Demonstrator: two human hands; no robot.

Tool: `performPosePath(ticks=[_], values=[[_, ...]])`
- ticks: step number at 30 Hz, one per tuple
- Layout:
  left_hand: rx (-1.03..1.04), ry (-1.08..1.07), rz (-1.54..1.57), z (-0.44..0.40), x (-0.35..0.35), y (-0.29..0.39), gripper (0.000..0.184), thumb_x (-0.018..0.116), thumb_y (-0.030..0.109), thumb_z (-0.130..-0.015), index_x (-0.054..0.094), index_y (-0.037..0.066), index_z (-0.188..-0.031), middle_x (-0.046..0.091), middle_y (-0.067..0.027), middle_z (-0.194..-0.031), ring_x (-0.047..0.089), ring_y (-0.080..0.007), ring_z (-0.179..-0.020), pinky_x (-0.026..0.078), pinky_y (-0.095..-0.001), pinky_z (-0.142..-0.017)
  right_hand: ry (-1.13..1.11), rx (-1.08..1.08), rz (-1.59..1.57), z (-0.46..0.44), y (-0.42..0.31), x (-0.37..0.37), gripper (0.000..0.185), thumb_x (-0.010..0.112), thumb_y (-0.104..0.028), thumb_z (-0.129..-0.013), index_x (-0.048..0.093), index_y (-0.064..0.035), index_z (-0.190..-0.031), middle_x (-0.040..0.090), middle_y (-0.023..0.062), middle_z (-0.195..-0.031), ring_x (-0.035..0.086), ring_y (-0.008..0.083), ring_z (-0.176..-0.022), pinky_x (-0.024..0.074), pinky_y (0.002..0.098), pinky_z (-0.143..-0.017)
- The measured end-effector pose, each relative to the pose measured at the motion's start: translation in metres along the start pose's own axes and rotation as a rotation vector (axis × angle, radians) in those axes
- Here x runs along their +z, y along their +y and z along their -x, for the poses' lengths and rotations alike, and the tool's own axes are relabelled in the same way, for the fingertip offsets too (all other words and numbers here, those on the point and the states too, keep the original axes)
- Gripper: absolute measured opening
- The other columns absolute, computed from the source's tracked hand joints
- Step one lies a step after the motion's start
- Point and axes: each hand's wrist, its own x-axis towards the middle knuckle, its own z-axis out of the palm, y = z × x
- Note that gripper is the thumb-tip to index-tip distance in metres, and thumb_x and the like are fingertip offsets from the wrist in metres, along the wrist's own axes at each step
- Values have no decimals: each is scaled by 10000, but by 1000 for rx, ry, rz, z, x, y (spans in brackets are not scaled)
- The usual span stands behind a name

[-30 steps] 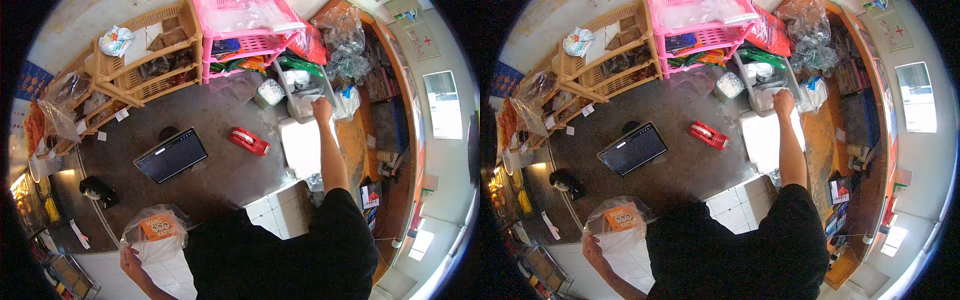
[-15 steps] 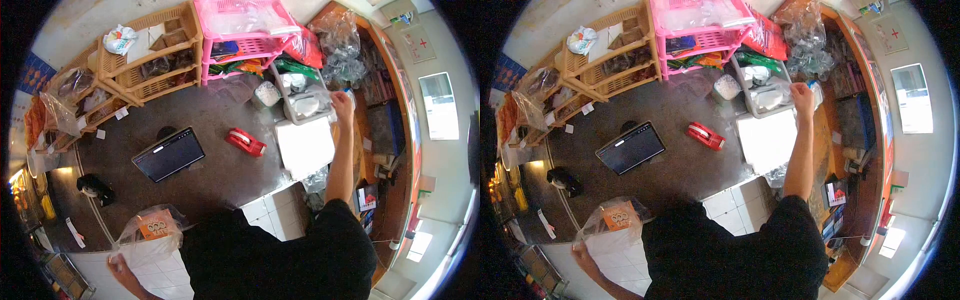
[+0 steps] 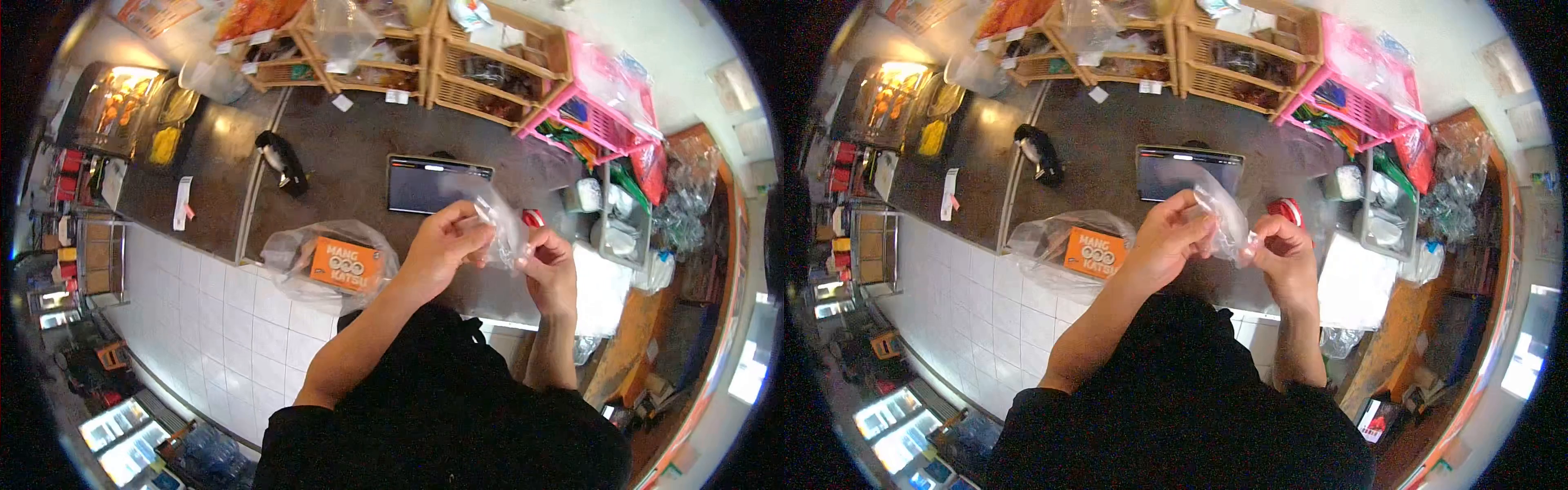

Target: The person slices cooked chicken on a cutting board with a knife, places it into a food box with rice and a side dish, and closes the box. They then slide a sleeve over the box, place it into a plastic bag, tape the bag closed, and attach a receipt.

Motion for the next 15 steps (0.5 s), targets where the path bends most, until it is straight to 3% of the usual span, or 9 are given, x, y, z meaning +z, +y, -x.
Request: performPosePath(ticks=[1,4,5,7,8,10,12,14,15], values=[[-5,-1,-138,5,-10,-2,435,754,192,-883,594,50,-1261,656,-86,-1087,653,-182,-919,554,-308,-787,59,-120,152,-1,6,11,259,742,34,-823,654,-32,-1057,634,31,-928,607,108,-855,509,272,-702],[14,153,-489,46,-13,16,229,763,126,-868,671,13,-1046,677,-52,-931,640,-139,-804,525,-254,-729,49,-78,232,7,2,72,195,712,16,-864,663,-29,-1048,650,38,-952,617,110,-883,502,277,-698],[192,185,-805,61,-28,8,336,808,113,-811,657,-2,-1087,670,-88,-997,639,-165,-881,521,-284,-786,-20,55,337,14,16,69,189,699,46,-838,682,-23,-1013,670,71,-984,641,149,-901,515,290,-714],[652,329,-1039,96,-42,35,381,828,88,-769,654,-11,-1093,661,-111,-1043,630,-210,-1001,512,-334,-877,-137,-297,505,9,38,85,201,683,73,-799,696,-22,-976,678,98,-1007,652,180,-903,522,303,-737],[808,682,-1228,113,-54,47,402,834,85,-751,653,-8,-1098,655,-115,-1068,616,-225,-1043,500,-344,-905,-184,-474,588,8,44,95,210,676,86,-779,703,-21,-958,682,112,-1018,657,196,-904,526,309,-748],[894,1225,-1604,134,-87,76,360,816,78,-764,655,-9,-1073,656,-110,-1060,611,-222,-1028,493,-341,-898,-260,-475,667,5,56,132,229,651,96,-731,711,-15,-922,681,133,-1030,673,261,-899,540,342,-785],[530,1199,-1433,155,-138,90,241,768,74,-819,658,-15,-1015,662,-88,-1000,615,-184,-934,491,-318,-836,-420,-409,816,-9,96,170,191,657,15,-768,705,-25,-949,682,143,-1064,674,310,-926,540,386,-807],[40,721,-686,175,-201,80,140,721,72,-870,659,-19,-956,663,-64,-949,604,-143,-861,479,-298,-782,-679,-312,990,-31,178,203,179,652,-101,-820,699,-42,-983,675,159,-1112,665,349,-967,529,422,-828],[81,614,-640,179,-203,86,111,694,79,-895,658,-18,-937,660,-49,-925,595,-126,-841,470,-288,-764,-812,-249,1113,-45,221,220,192,639,-160,-852,698,-52,-999,669,166,-1141,660,360,-988,521,435,-836]])
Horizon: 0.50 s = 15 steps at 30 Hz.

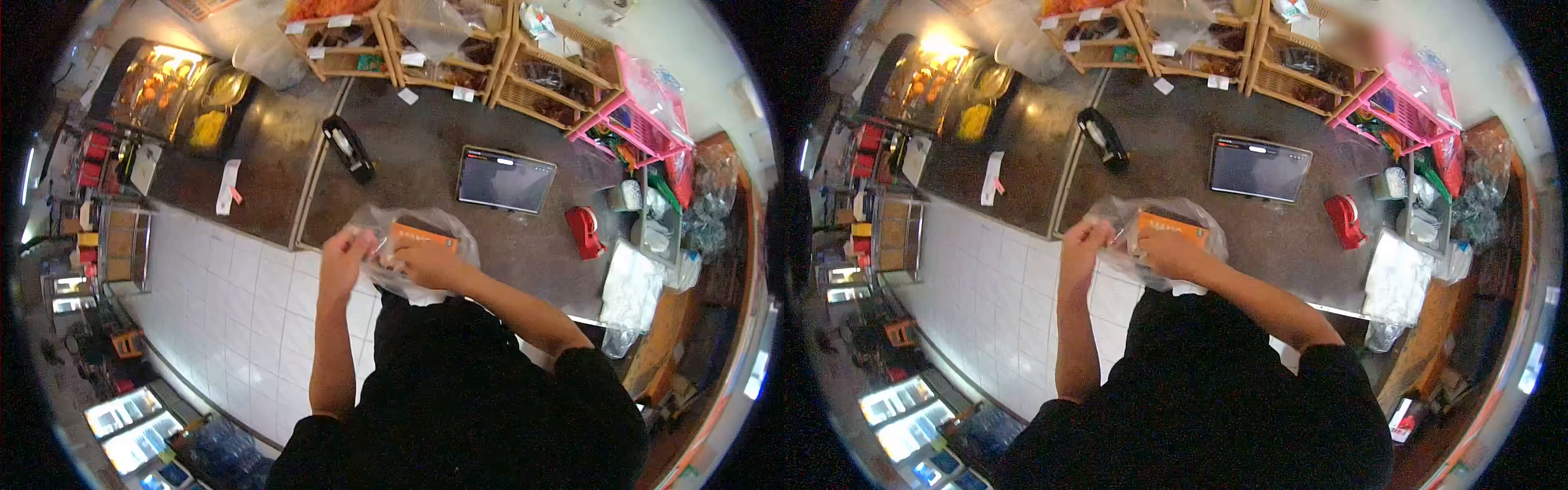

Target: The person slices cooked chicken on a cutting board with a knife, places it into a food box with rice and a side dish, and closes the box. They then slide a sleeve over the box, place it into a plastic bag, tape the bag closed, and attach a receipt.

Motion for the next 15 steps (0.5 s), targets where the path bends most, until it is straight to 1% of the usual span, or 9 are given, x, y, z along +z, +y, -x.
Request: performPosePath(ticks=[2,3,5,6,8,10,11,13,15], values=[[94,-176,138,10,-6,6,118,640,92,-946,655,-15,-897,655,-18,-876,576,-92,-802,452,-269,-727,-248,236,83,-50,0,36,221,615,-194,-882,691,-51,-1033,661,171,-1136,650,358,-996,517,430,-835],[159,-220,79,15,-14,10,116,631,90,-951,659,-11,-900,647,-18,-855,563,-84,-790,445,-257,-710,-321,321,143,-69,-2,51,247,615,-223,-884,685,-52,-1048,660,172,-1140,643,357,-1012,511,431,-850],[306,-299,-32,16,-32,20,117,614,86,-961,669,-3,-907,633,-16,-813,537,-69,-764,430,-234,-678,-330,381,215,-90,-10,67,301,614,-280,-888,674,-54,-1077,658,173,-1147,629,355,-1046,500,433,-882],[364,-212,-33,9,-43,15,124,612,91,-966,655,-8,-905,612,-4,-781,519,-70,-736,417,-235,-658,-288,368,221,-95,-14,71,329,613,-309,-890,668,-55,-1092,658,174,-1151,623,353,-1063,494,435,-898],[365,-70,-80,-3,-67,4,114,622,89,-961,658,-6,-909,605,-10,-778,514,-67,-726,416,-240,-645,-176,307,196,-92,-21,70,387,612,-366,-894,657,-57,-1122,656,176,-1159,609,351,-1096,483,437,-929],[346,61,-165,-10,-94,1,103,631,88,-953,666,-4,-924,608,-35,-771,521,-81,-695,423,-256,-619,-47,209,149,-75,-46,39,445,610,-424,-898,645,-59,-1152,654,177,-1166,595,348,-1130,471,439,-960],[376,89,-160,-12,-104,-1,104,628,89,-953,670,-3,-931,612,-42,-771,532,-91,-689,425,-260,-613,-75,196,169,-64,-63,15,475,610,-452,-900,640,-60,-1167,654,178,-1170,588,347,-1147,466,440,-976],[434,141,-159,-18,-122,-5,107,623,90,-955,679,-1,-944,619,-56,-769,553,-111,-675,427,-268,-601,-240,216,277,-42,-95,-33,522,644,-465,-876,626,-58,-1203,639,181,-1203,576,346,-1182,448,440,-1020],[393,38,-185,-17,-141,2,98,671,51,-904,677,-3,-985,635,-89,-872,616,-160,-746,495,-274,-674,-422,215,411,-20,-126,-83,576,714,-432,-825,611,-51,-1246,613,185,-1262,564,348,-1219,425,437,-1076]])
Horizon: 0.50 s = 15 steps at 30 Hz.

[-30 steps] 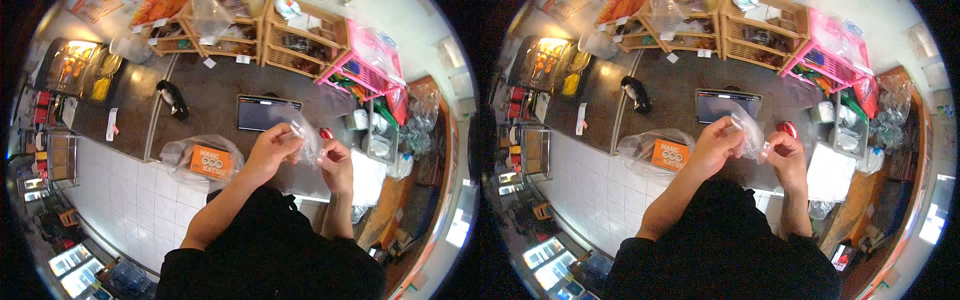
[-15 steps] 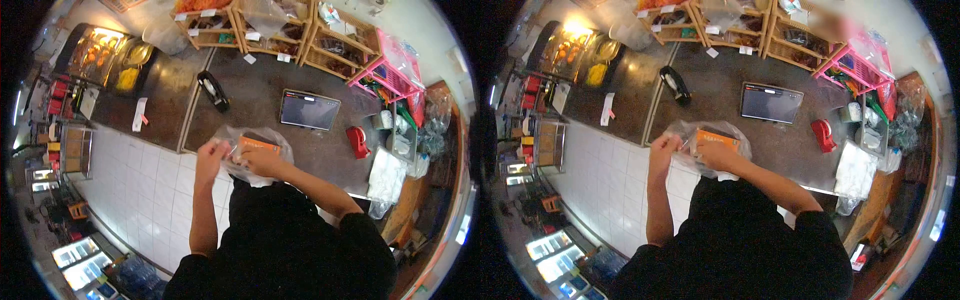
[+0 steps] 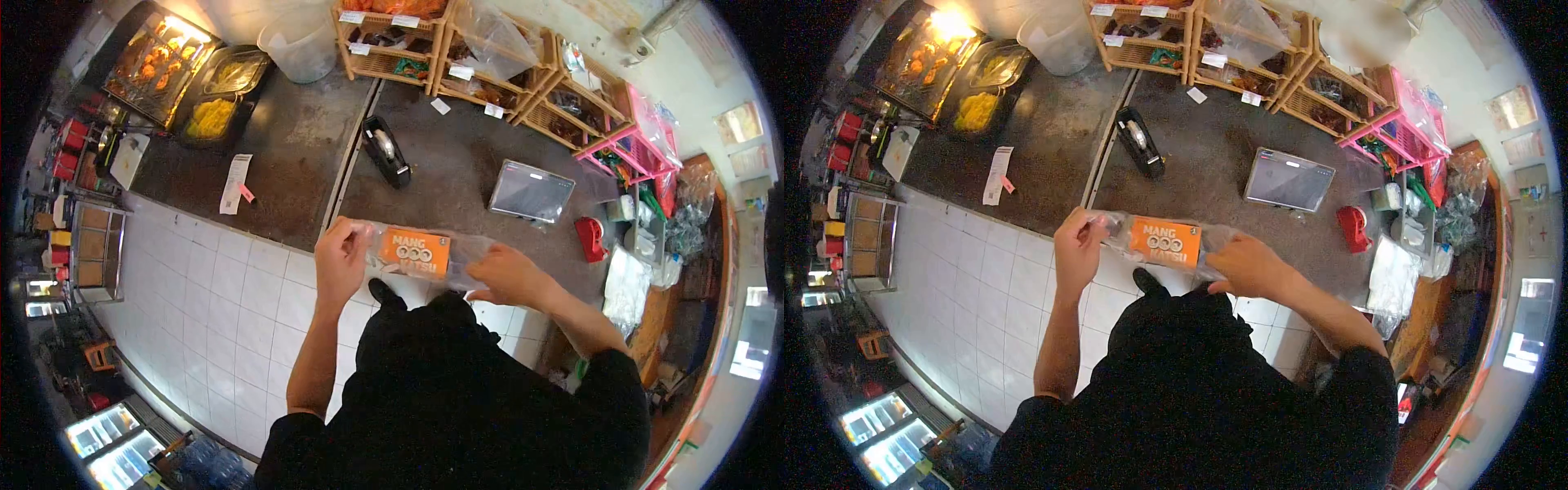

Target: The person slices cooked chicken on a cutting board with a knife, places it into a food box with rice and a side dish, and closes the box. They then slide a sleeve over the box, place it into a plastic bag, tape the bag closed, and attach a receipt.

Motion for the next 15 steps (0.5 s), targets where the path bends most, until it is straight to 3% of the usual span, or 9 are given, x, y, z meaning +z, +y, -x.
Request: performPosePath(ticks=[2,3,4,6,7,9,11,13,15], values=[[24,-168,36,2,-20,8,171,723,38,-856,672,0,-1015,635,-97,-941,646,-177,-822,530,-279,-730,359,-56,-155,32,14,22,629,778,-360,-782,584,-56,-1297,569,187,-1337,533,359,-1265,399,443,-1111],[30,-297,22,6,-32,-1,378,821,76,-760,648,-9,-1085,623,-117,-1080,642,-235,-992,539,-332,-867,546,-96,-205,46,21,29,667,797,-327,-767,560,-63,-1332,541,189,-1376,511,368,-1289,389,446,-1120],[56,-283,-37,12,-44,-23,490,845,95,-733,611,-1,-1154,597,-117,-1148,618,-239,-1052,532,-343,-896,733,-144,-252,52,24,37,712,815,-294,-751,537,-69,-1367,512,190,-1414,490,377,-1313,379,450,-1129],[114,-256,-168,23,-53,-81,716,893,134,-680,539,16,-1292,547,-116,-1284,569,-247,-1172,518,-364,-955,722,110,-355,38,32,77,816,825,-276,-737,454,-58,-1429,452,198,-1462,436,396,-1353,340,471,-1151],[43,-160,-179,23,-47,-93,807,909,233,-647,524,0,-1318,497,-161,-1370,466,-332,-1307,358,-444,-1097,719,235,-405,24,45,102,869,831,-267,-730,412,-52,-1461,422,202,-1486,409,405,-1374,320,481,-1162],[188,-127,-332,17,-11,-133,803,877,282,-678,508,26,-1344,464,-173,-1411,433,-346,-1342,300,-479,-1123,677,257,-430,-35,56,164,1026,831,-385,-717,298,-23,-1514,324,204,-1550,335,419,-1418,271,502,-1179],[386,-176,-506,6,37,-187,727,825,312,-724,529,47,-1333,459,-190,-1421,429,-364,-1342,256,-512,-1135,707,121,-340,-106,53,164,1085,806,-525,-695,309,5,-1502,374,205,-1526,361,442,-1393,259,504,-1181],[443,-360,-534,9,71,-201,583,762,284,-784,580,40,-1281,484,-198,-1402,438,-368,-1332,245,-505,-1148,815,175,-367,-164,44,208,994,748,-571,-733,374,-13,-1465,468,195,-1456,447,404,-1332,309,494,-1153],[342,-526,-387,10,100,-191,441,712,220,-845,624,12,-1223,511,-192,-1386,429,-354,-1347,253,-461,-1179,1079,60,-507,-217,60,257,890,764,-529,-739,452,-26,-1404,541,174,-1373,511,360,-1256,353,488,-1116]])
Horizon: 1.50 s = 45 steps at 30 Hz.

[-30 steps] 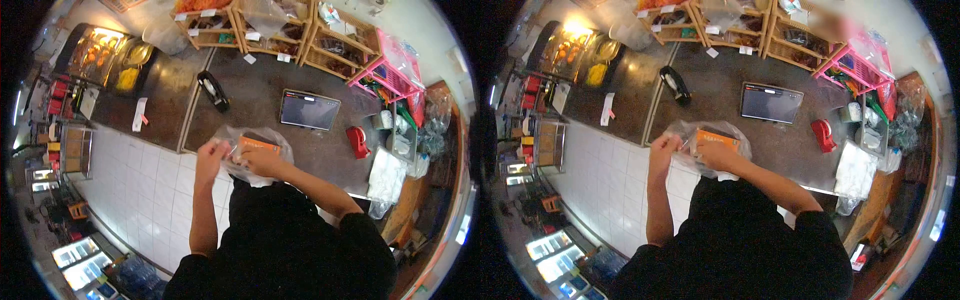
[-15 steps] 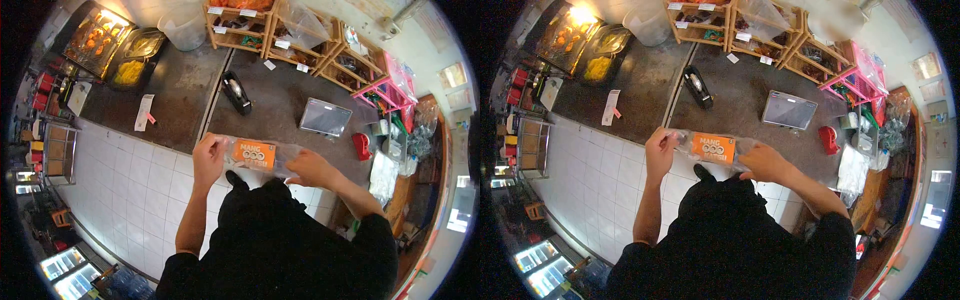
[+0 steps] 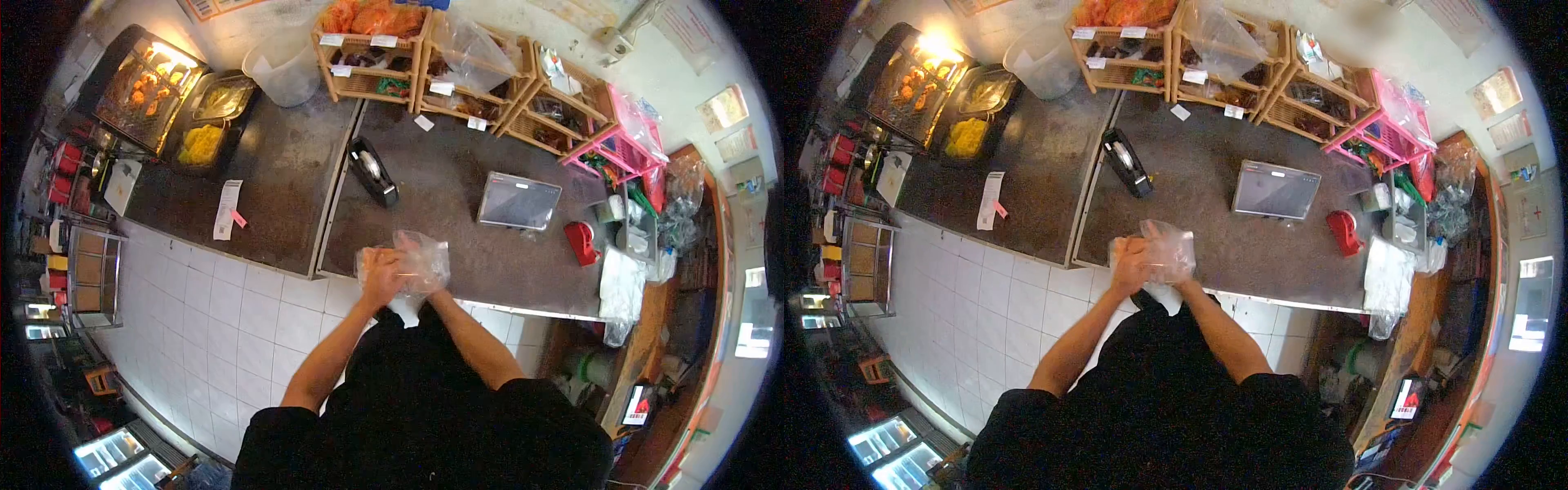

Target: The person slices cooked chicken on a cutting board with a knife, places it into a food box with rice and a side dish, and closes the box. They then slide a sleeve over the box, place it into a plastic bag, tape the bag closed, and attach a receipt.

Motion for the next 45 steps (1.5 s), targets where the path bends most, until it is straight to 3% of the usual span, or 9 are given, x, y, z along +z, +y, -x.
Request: performPosePath(ticks=[4,12,18,25,32,35,38,40,45], values=[[-171,504,296,8,-6,32,489,724,247,-810,623,15,-1229,540,-197,-1334,441,-359,-1307,245,-510,-1167,-279,329,-608,21,29,22,625,787,-374,-779,578,-47,-1268,623,120,-1238,590,275,-1114,424,467,-1041],[-209,406,-426,15,125,-29,638,710,341,-851,489,57,-1378,568,-165,-1296,520,-332,-1197,394,-492,-1054,-429,727,-821,-28,-78,-77,472,715,-92,-827,526,-1,-1250,599,90,-1163,566,173,-1097,486,356,-929],[-643,-86,-165,-50,31,32,491,555,378,-964,534,79,-1353,642,-142,-1226,627,-278,-1040,495,-424,-921,-275,302,-243,-6,-105,-261,607,747,-161,-827,480,-75,-1365,494,139,-1364,489,311,-1304,390,443,-1108],[-906,-325,1580,-110,-22,189,464,453,384,-1033,514,78,-1377,651,-137,-1241,676,-239,-1078,570,-426,-921,-260,-562,164,6,-77,-324,764,795,-207,-719,472,-347,-1397,372,71,-1526,335,298,-1430,198,722,-1123],[-736,-157,418,-68,1,170,425,460,233,-1000,481,57,-1386,613,-163,-1242,645,-299,-1037,544,-424,-884,-235,-503,-77,-14,-63,-330,972,904,-283,-501,497,-254,-1383,391,116,-1484,322,316,-1427,179,683,-1148],[-261,66,-559,-59,9,180,437,507,264,-962,521,52,-1343,611,-198,-1222,630,-375,-1006,503,-479,-919,-125,141,-939,-2,-56,-294,897,887,-334,-644,461,-85,-1395,412,173,-1450,356,308,-1398,252,528,-1177],[-94,190,-516,-81,-5,189,322,542,186,-959,615,5,-1215,653,-189,-1122,625,-384,-1023,493,-485,-915,-578,789,-1581,18,9,-285,538,645,-410,-935,606,39,-1228,621,194,-1164,615,290,-1085,475,417,-981],[-24,150,-764,-64,2,149,239,542,84,-934,685,-28,-1090,680,-199,-1060,632,-403,-990,488,-478,-891,-307,977,-1395,-9,19,-352,461,471,-385,-1043,677,26,-1077,691,158,-816,687,255,-725,561,383,-728],[-423,339,-370,-98,-2,160,213,669,111,-897,665,2,-1080,684,-137,-967,648,-298,-917,528,-420,-788,838,723,340,5,230,-528,169,605,-161,-919,692,-24,-965,706,180,-860,684,333,-781,524,423,-693]])
